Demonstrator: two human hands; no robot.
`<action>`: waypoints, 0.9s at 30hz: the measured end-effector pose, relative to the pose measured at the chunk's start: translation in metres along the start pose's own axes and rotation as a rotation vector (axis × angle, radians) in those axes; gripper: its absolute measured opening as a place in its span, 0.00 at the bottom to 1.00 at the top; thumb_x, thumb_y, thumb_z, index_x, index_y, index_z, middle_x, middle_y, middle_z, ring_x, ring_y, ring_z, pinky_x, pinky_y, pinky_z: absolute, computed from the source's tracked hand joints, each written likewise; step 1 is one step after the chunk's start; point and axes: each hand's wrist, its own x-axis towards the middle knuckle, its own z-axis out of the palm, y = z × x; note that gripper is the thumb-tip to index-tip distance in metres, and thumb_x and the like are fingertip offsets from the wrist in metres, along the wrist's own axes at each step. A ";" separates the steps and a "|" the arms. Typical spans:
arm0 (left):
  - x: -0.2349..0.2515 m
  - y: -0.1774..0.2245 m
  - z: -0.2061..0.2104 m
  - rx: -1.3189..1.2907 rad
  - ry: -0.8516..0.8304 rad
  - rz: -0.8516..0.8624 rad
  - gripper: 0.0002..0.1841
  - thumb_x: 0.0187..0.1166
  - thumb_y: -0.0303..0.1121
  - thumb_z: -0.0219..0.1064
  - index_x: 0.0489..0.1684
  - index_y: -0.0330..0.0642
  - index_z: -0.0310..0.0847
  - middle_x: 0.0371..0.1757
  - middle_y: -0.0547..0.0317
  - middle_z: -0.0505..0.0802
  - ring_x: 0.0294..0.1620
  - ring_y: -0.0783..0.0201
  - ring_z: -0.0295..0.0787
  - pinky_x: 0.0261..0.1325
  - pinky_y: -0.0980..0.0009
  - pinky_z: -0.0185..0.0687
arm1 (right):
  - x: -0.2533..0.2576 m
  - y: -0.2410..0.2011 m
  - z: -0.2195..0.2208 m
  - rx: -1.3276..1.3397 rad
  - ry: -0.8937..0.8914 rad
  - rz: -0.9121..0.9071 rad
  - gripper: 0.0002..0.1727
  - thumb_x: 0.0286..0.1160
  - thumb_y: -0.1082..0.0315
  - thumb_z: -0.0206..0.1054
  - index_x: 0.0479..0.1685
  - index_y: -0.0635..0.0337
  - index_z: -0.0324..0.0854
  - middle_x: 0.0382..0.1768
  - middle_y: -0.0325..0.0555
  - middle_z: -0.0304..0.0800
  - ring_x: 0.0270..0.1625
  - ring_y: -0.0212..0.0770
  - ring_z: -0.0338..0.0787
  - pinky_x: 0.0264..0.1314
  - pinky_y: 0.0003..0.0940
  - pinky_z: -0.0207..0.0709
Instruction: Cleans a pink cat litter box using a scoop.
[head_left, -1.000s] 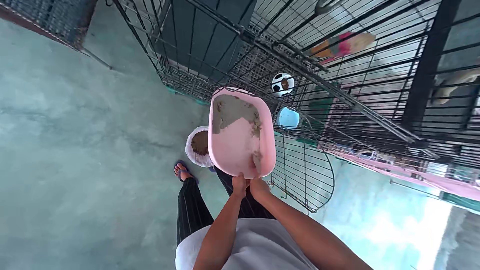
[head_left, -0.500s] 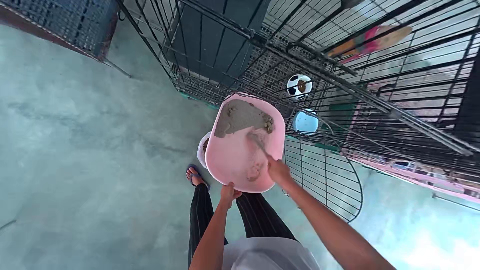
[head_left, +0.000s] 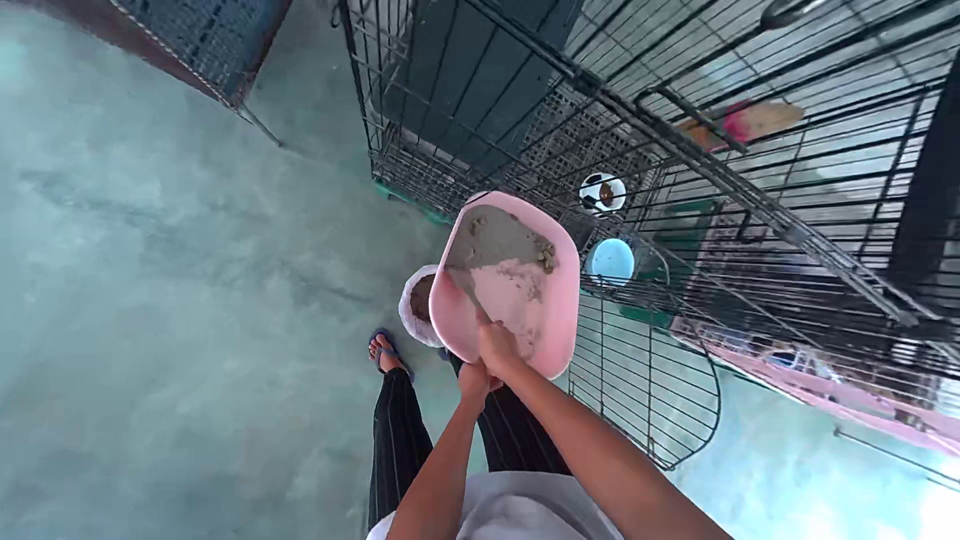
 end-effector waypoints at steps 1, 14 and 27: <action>0.005 0.001 -0.001 -0.027 -0.014 -0.028 0.19 0.95 0.36 0.52 0.63 0.25 0.75 0.45 0.37 0.90 0.35 0.53 0.91 0.42 0.58 0.90 | 0.008 -0.001 -0.002 -0.007 0.014 0.013 0.35 0.89 0.76 0.48 0.97 0.56 0.46 0.73 0.69 0.80 0.74 0.66 0.83 0.73 0.57 0.78; 0.016 -0.001 -0.012 -0.041 -0.071 -0.061 0.19 0.95 0.36 0.50 0.69 0.26 0.72 0.49 0.34 0.89 0.37 0.52 0.92 0.44 0.58 0.90 | 0.050 -0.013 -0.045 -0.043 0.042 0.047 0.32 0.91 0.72 0.46 0.95 0.60 0.48 0.73 0.68 0.81 0.76 0.64 0.83 0.75 0.57 0.77; 0.032 -0.013 -0.026 -0.139 0.002 -0.046 0.23 0.93 0.32 0.54 0.81 0.30 0.59 0.52 0.28 0.87 0.36 0.47 0.92 0.40 0.54 0.91 | 0.086 0.008 -0.088 0.095 0.092 -0.009 0.28 0.93 0.69 0.43 0.90 0.62 0.61 0.78 0.68 0.77 0.81 0.63 0.78 0.81 0.60 0.70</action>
